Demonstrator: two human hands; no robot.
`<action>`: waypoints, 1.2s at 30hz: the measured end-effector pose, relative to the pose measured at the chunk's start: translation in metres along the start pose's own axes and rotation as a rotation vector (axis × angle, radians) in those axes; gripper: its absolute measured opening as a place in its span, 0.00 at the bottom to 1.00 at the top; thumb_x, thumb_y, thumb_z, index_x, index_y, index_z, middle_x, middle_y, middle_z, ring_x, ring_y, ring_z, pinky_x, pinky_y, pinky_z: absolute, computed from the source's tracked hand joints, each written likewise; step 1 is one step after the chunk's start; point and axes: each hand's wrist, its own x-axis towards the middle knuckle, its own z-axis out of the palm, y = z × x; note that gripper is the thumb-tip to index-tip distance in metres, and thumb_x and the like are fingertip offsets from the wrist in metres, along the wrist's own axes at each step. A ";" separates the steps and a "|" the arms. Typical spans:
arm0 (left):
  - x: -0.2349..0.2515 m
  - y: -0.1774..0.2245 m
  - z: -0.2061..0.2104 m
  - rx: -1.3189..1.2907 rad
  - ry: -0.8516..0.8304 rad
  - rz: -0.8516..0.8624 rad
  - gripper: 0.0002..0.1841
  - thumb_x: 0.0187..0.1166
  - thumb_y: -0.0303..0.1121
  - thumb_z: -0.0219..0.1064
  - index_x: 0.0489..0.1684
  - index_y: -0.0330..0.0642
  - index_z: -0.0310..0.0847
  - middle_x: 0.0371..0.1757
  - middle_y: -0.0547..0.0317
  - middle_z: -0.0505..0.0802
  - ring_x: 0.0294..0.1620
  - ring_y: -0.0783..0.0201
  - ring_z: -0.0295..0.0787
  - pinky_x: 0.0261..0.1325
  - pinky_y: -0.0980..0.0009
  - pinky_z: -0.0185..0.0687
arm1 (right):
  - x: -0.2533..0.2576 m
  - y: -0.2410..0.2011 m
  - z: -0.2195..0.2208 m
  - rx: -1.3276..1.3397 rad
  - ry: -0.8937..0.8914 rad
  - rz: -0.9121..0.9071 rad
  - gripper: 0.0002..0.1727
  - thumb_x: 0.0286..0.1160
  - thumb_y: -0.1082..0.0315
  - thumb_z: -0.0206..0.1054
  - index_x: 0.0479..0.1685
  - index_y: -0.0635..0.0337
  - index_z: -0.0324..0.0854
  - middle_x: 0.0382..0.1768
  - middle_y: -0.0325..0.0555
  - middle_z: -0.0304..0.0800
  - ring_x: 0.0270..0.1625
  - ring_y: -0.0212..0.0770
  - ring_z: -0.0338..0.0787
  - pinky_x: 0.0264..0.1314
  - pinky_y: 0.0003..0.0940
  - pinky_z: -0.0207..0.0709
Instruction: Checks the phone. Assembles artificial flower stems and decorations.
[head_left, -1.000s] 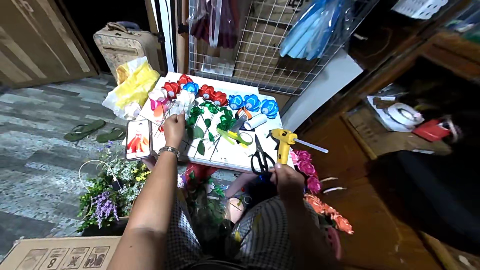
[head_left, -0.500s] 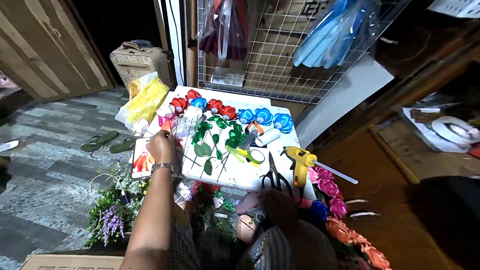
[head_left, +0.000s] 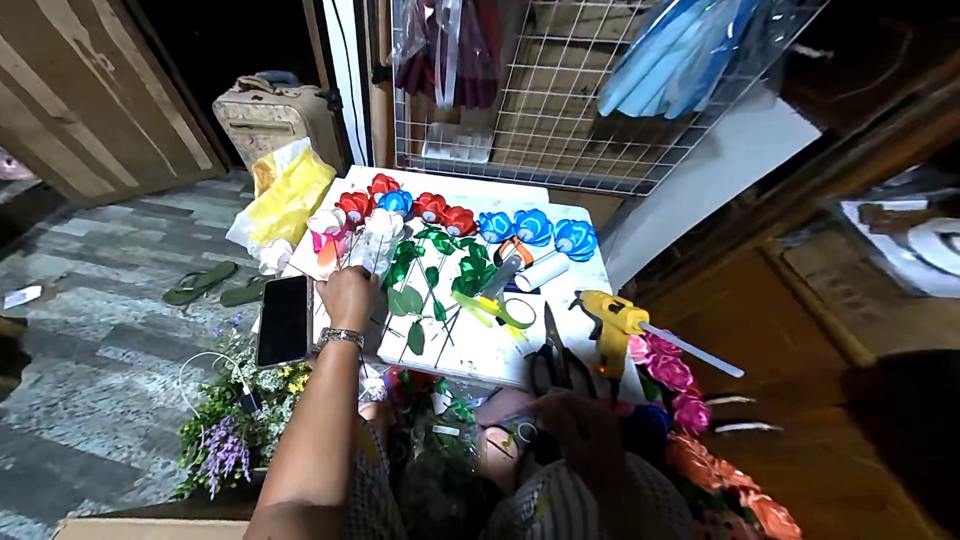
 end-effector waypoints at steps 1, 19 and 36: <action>0.000 0.001 0.000 -0.020 0.016 0.011 0.15 0.84 0.39 0.65 0.43 0.35 0.91 0.46 0.35 0.94 0.55 0.32 0.89 0.64 0.27 0.67 | 0.000 0.000 -0.001 0.000 0.006 0.001 0.23 0.85 0.62 0.55 0.29 0.71 0.87 0.23 0.42 0.87 0.27 0.15 0.81 0.37 0.08 0.75; -0.130 0.083 -0.048 -1.255 -0.396 0.082 0.14 0.81 0.28 0.63 0.19 0.44 0.81 0.20 0.68 0.84 0.23 0.75 0.78 0.33 0.78 0.75 | 0.037 -0.039 0.018 -0.167 0.115 -0.197 0.19 0.77 0.68 0.64 0.62 0.69 0.86 0.47 0.53 0.96 0.33 0.36 0.90 0.38 0.29 0.84; -0.125 0.058 -0.005 -0.608 0.109 1.002 0.10 0.72 0.27 0.68 0.46 0.36 0.93 0.48 0.53 0.96 0.53 0.57 0.89 0.61 0.58 0.79 | 0.047 -0.064 0.035 0.009 0.037 -0.295 0.15 0.83 0.68 0.59 0.45 0.68 0.92 0.32 0.49 0.92 0.31 0.28 0.87 0.40 0.19 0.82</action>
